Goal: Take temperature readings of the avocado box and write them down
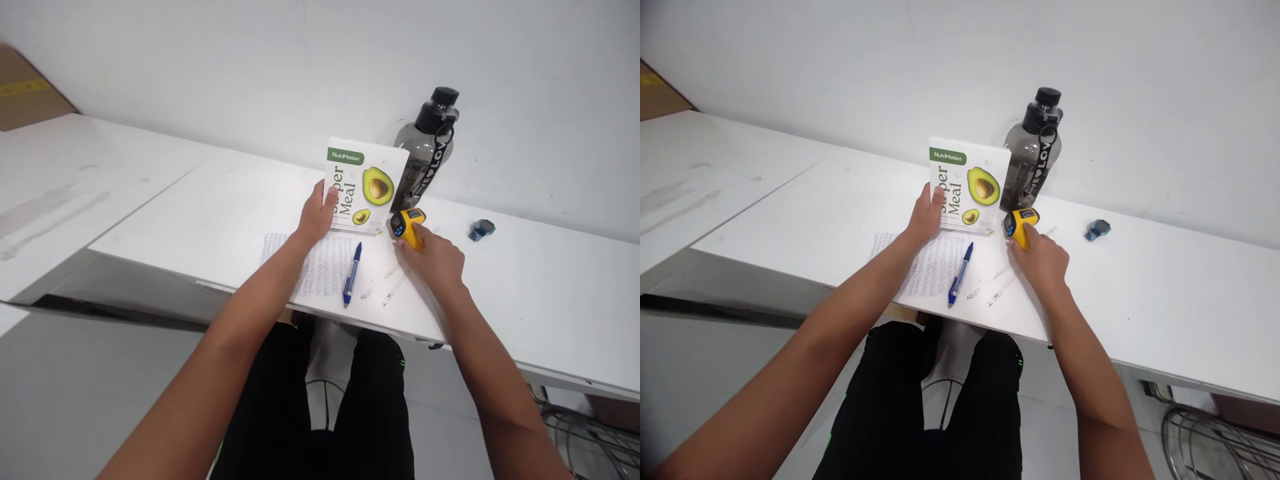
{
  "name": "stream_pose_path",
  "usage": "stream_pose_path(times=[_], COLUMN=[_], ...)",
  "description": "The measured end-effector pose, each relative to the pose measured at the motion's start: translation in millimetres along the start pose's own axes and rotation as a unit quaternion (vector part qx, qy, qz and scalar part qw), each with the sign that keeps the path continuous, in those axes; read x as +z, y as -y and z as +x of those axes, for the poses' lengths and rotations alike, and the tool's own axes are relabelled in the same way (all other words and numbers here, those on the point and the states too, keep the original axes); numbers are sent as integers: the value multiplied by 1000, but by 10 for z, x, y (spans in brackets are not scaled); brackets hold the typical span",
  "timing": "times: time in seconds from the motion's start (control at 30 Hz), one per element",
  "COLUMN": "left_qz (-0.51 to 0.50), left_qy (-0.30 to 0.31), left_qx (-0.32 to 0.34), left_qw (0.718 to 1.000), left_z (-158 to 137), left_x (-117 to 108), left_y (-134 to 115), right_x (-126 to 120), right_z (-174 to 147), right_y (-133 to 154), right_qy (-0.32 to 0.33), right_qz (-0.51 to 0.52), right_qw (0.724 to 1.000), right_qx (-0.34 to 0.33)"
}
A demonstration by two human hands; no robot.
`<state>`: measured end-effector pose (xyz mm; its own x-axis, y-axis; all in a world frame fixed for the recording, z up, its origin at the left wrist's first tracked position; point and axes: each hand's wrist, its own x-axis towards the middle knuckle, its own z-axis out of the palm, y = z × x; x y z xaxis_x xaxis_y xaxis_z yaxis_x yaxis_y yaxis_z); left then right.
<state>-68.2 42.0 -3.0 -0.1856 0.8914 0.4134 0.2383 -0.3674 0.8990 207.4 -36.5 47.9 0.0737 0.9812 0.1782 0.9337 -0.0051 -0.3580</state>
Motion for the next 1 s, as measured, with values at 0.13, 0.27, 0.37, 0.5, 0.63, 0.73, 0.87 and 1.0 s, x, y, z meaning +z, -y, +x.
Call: stream_pose_path(times=[0.13, 0.27, 0.37, 0.5, 0.63, 0.73, 0.87, 1.0], left_qz=[10, 16, 30, 54, 59, 61, 60, 54], left_qy=[4, 4, 6, 9, 5, 9, -4, -2], left_qx=[-6, -5, -4, -9, -12, -10, -4, 11], left_qw=[1000, 1000, 1000, 998, 998, 998, 998, 998], left_z=[-7, -15, -25, -32, -29, -24, -10, 15], left_x=[1, -2, -7, -10, -10, -13, -11, 0], left_y=[-20, -42, -61, -86, -97, -89, -41, 48], right_x=[-34, -63, -78, -62, 49, 138, -20, -551], right_z=[-5, -22, -38, -52, -53, -38, -157, -782], right_y=[52, 118, 158, 140, 61, 42, 147, 357], right_qy=[49, 71, 78, 72, -28, -108, 5, 270], right_qz=[-48, -86, -128, -144, -127, -44, 168, 251], right_qw=[998, 994, 989, 987, 989, 983, 940, 825], right_qx=[15, 8, 6, -12, -75, -142, -298, -429])
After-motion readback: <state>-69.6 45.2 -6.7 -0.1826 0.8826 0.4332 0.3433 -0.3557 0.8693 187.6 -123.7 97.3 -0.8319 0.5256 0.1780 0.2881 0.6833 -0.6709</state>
